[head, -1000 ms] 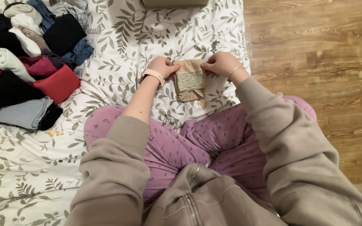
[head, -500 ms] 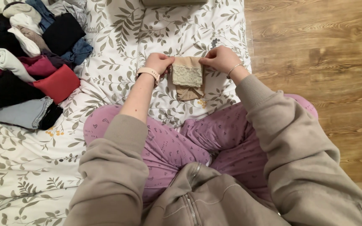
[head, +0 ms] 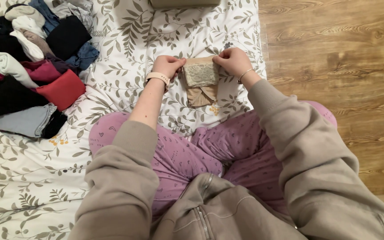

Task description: The person folds beige lace underwear and then black lace underwear on a bed, smoothing each piece before folding it into a compact square. The folded items are placed into a beige fabric storage box.

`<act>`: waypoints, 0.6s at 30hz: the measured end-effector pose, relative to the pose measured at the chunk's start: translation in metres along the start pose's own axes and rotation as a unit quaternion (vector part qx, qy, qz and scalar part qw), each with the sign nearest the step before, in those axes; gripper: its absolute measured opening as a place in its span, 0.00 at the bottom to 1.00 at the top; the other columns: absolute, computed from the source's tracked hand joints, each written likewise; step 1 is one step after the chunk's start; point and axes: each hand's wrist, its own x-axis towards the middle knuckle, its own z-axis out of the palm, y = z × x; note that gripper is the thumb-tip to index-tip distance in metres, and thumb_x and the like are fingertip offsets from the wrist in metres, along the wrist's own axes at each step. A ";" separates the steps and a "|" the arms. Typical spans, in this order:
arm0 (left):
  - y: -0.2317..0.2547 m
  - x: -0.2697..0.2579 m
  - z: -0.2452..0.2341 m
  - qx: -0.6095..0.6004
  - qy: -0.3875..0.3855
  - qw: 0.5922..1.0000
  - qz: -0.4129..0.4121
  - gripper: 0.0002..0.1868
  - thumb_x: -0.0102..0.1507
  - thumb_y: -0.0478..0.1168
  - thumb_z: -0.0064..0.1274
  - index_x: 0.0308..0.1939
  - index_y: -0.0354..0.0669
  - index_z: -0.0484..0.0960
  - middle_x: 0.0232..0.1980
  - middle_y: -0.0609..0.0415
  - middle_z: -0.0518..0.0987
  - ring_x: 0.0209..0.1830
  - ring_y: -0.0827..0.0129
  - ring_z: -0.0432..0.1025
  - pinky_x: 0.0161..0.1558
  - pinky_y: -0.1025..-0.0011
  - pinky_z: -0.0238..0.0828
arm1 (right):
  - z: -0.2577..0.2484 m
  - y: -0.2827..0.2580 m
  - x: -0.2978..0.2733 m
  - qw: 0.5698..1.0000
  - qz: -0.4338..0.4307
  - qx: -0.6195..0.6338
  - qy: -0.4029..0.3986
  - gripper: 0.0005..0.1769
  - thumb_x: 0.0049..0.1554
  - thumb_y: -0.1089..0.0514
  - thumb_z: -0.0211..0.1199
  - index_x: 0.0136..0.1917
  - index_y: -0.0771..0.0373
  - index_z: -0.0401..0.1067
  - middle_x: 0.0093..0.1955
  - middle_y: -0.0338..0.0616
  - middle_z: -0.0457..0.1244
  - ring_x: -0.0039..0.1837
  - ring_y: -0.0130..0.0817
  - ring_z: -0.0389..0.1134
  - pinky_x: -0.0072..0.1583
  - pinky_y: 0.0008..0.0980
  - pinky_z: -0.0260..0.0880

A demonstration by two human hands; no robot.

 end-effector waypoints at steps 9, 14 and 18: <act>0.005 0.009 0.002 0.203 0.025 0.978 0.049 0.17 0.60 0.66 0.57 0.39 0.66 0.90 0.36 0.66 0.86 0.49 0.64 0.81 0.52 0.67 0.75 | 0.005 0.001 0.000 1.000 -0.008 0.000 0.009 0.24 0.54 0.27 0.64 0.43 0.47 0.82 0.45 0.42 0.72 0.59 0.52 0.71 0.58 0.47 0.70; -0.005 0.024 0.008 0.200 0.054 0.976 0.066 0.16 0.60 0.66 0.57 0.38 0.68 0.89 0.34 0.69 0.85 0.48 0.65 0.80 0.52 0.66 0.73 | -0.006 -0.013 -0.004 0.999 -0.004 -0.013 0.040 0.23 0.53 0.25 0.65 0.42 0.43 0.81 0.42 0.34 0.72 0.56 0.46 0.73 0.56 0.43 0.71; 0.003 0.009 0.004 0.200 0.037 0.977 0.071 0.17 0.62 0.64 0.56 0.36 0.63 0.89 0.32 0.65 0.86 0.49 0.61 0.80 0.52 0.65 0.74 | 0.000 -0.004 -0.001 1.000 0.006 -0.010 0.010 0.32 0.55 0.20 0.61 0.41 0.49 0.82 0.44 0.45 0.72 0.60 0.54 0.71 0.59 0.47 0.71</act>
